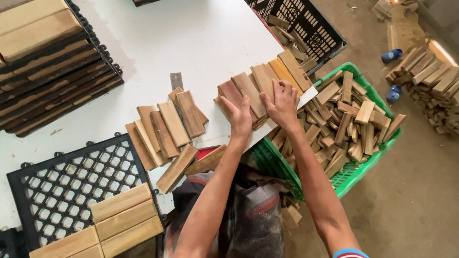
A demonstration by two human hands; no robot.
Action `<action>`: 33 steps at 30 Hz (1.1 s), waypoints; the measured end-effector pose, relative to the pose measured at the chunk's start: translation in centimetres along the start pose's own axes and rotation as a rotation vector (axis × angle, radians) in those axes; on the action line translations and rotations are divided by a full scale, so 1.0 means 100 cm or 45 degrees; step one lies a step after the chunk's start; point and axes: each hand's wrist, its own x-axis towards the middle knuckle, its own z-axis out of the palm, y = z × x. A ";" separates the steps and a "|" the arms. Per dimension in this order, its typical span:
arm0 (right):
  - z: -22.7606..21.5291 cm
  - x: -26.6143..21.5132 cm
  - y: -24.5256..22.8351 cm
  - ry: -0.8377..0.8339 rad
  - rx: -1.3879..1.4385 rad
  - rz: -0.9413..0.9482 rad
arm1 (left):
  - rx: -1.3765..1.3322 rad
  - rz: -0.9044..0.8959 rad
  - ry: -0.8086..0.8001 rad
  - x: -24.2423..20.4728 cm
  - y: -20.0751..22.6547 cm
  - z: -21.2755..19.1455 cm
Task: Sorting and stacking small wooden blocks from a storage crate onto a workbench.
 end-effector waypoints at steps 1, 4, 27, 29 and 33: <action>0.007 0.000 0.000 -0.008 0.000 0.000 | 0.001 -0.007 0.004 -0.001 0.002 -0.001; 0.018 0.005 0.000 0.054 -0.027 -0.129 | -0.100 -0.015 -0.014 0.001 0.005 0.001; 0.108 0.020 -0.186 -0.753 0.001 -0.372 | -0.414 -0.187 0.277 0.035 -0.018 -0.032; 0.077 0.019 -0.183 -0.596 0.110 -0.350 | -0.339 -0.164 0.243 0.022 -0.008 -0.030; 0.026 0.030 -0.157 -0.079 0.348 -0.304 | -0.156 -0.051 0.177 0.009 0.013 -0.020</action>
